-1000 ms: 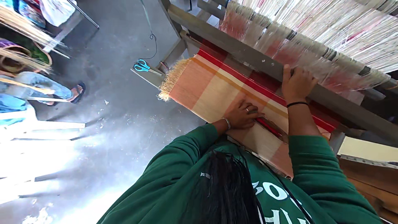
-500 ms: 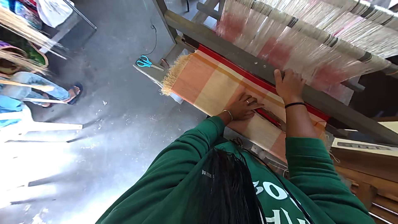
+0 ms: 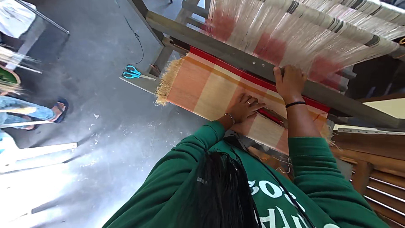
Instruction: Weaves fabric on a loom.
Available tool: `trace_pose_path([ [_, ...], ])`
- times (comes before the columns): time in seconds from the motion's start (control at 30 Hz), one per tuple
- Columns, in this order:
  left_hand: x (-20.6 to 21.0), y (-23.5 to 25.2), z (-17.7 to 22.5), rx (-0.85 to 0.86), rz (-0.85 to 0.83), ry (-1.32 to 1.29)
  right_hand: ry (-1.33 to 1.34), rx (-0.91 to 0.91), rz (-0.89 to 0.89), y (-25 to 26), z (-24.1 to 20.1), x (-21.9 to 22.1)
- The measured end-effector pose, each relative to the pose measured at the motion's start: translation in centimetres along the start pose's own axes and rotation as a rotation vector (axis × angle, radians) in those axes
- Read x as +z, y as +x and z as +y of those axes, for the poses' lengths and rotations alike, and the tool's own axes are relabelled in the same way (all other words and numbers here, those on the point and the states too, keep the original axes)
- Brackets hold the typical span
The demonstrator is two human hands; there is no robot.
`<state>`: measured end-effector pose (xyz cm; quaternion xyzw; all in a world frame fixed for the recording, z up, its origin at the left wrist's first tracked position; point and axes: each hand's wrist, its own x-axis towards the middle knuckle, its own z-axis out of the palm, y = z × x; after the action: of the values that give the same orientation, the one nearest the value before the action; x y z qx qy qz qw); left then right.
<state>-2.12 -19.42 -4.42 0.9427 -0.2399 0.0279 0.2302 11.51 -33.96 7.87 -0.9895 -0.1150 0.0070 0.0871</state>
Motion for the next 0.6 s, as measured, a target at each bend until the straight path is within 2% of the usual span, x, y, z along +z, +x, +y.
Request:
trace_pose_path([
  [0.1,0.7,0.0,-0.1,0.001,0.046,-0.033,-0.050,0.002,0.089,0.1,0.3,1.1],
  [0.27,0.3,0.1,0.1,-0.005,0.029,-0.035,-0.055,-0.017,0.113,0.8,0.4,1.1],
  [0.47,1.0,0.0,0.1,-0.016,0.086,-0.013,-0.017,-0.018,0.054,3.3,0.6,-0.1],
  [0.6,0.8,-0.1,0.2,-0.013,0.093,-0.002,-0.002,-0.018,0.025,2.9,0.5,-0.5],
])
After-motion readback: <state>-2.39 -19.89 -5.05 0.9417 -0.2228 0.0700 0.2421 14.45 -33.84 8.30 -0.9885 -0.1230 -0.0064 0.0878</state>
